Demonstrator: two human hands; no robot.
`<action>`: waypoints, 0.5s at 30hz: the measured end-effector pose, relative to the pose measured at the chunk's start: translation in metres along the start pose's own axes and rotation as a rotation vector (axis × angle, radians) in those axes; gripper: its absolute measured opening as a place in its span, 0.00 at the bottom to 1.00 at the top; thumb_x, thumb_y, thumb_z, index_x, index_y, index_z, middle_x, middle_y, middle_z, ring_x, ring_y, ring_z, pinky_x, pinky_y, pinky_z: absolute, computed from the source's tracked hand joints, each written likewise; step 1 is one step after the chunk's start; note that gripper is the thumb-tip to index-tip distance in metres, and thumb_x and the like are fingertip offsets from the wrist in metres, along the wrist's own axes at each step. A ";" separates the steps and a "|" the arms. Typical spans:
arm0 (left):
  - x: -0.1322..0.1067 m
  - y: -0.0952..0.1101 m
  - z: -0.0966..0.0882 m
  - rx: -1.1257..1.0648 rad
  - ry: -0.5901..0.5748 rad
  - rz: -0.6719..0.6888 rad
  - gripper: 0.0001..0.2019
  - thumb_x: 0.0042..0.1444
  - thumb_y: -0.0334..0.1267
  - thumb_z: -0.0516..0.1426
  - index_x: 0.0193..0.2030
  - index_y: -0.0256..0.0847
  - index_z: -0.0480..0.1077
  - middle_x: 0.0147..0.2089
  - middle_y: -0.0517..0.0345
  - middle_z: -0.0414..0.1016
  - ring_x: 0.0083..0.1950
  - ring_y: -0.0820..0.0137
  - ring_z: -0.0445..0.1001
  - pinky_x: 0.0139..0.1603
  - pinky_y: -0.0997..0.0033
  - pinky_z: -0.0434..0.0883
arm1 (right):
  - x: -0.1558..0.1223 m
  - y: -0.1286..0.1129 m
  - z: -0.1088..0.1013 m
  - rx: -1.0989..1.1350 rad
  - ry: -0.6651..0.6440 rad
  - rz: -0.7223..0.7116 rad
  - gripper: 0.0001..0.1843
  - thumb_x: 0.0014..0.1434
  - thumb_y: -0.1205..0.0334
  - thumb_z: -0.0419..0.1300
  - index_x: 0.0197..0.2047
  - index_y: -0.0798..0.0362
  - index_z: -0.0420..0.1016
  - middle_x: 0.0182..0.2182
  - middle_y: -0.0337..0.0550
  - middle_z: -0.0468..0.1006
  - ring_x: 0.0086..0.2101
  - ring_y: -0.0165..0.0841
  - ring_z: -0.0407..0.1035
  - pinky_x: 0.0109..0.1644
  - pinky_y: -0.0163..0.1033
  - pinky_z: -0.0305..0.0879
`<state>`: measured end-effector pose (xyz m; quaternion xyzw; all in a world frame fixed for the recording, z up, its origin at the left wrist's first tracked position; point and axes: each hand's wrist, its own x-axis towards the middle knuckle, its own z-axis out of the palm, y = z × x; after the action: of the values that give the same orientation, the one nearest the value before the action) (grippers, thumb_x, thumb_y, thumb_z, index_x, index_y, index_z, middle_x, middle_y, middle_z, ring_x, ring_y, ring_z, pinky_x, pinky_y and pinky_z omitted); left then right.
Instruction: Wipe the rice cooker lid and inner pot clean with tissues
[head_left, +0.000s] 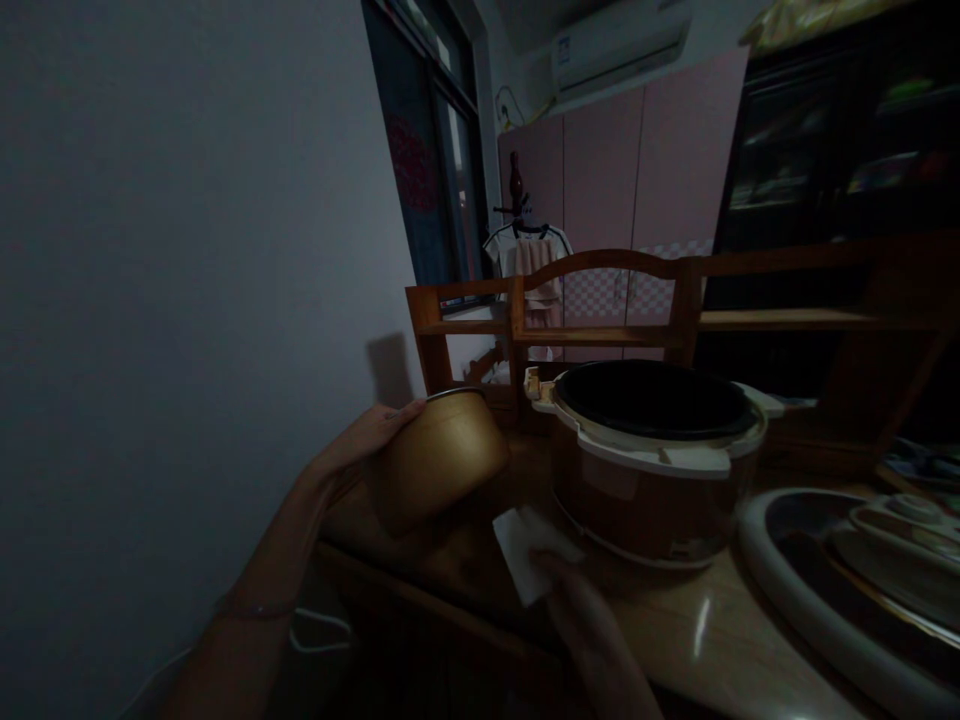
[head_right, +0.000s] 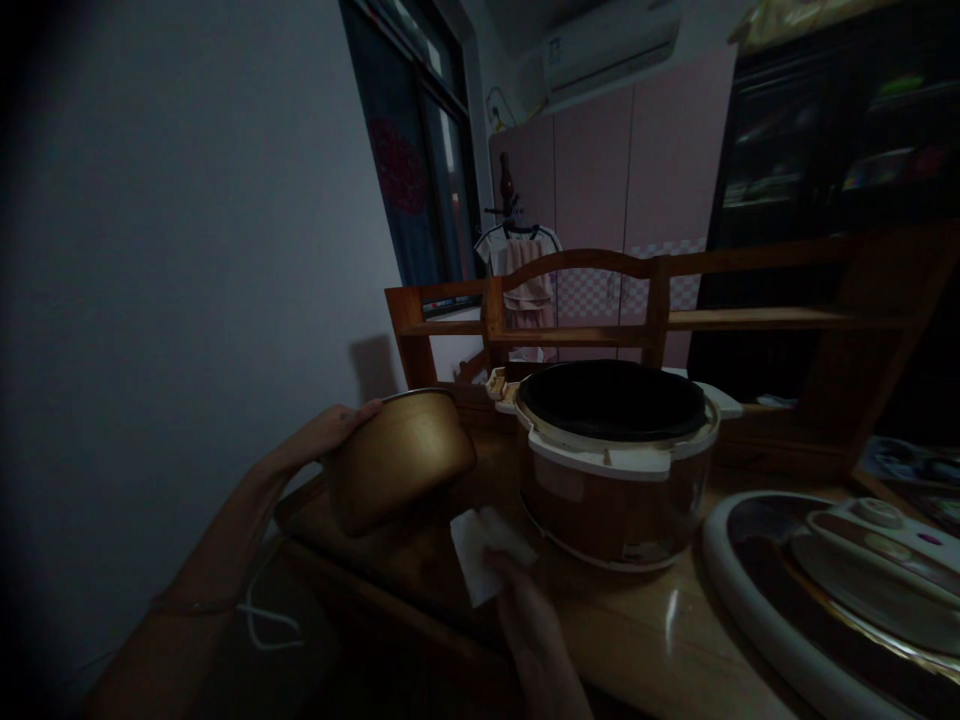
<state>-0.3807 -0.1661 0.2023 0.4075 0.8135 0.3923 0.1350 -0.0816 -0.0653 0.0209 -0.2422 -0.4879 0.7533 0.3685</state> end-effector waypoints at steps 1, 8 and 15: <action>0.000 0.001 0.000 0.002 -0.001 0.008 0.33 0.48 0.71 0.53 0.18 0.37 0.66 0.16 0.57 0.62 0.17 0.74 0.57 0.17 0.73 0.48 | 0.006 -0.001 0.006 0.016 0.057 0.057 0.19 0.41 0.51 0.70 0.37 0.49 0.81 0.44 0.49 0.81 0.51 0.51 0.71 0.53 0.50 0.69; -0.001 0.006 0.002 -0.025 -0.025 0.024 0.32 0.48 0.69 0.55 0.16 0.37 0.65 0.15 0.58 0.60 0.17 0.75 0.55 0.17 0.73 0.46 | 0.013 -0.008 0.015 0.101 0.102 0.133 0.25 0.48 0.45 0.66 0.43 0.56 0.80 0.44 0.51 0.81 0.43 0.47 0.76 0.48 0.46 0.70; -0.004 0.009 0.005 -0.080 -0.027 0.023 0.32 0.47 0.68 0.56 0.16 0.37 0.66 0.15 0.58 0.62 0.17 0.75 0.55 0.17 0.72 0.47 | 0.021 0.003 0.011 0.060 0.034 0.079 0.21 0.47 0.55 0.67 0.44 0.55 0.80 0.44 0.48 0.82 0.44 0.45 0.75 0.51 0.46 0.68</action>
<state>-0.3704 -0.1632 0.2058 0.4164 0.7906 0.4203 0.1575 -0.1037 -0.0553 0.0227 -0.2630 -0.4487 0.7774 0.3539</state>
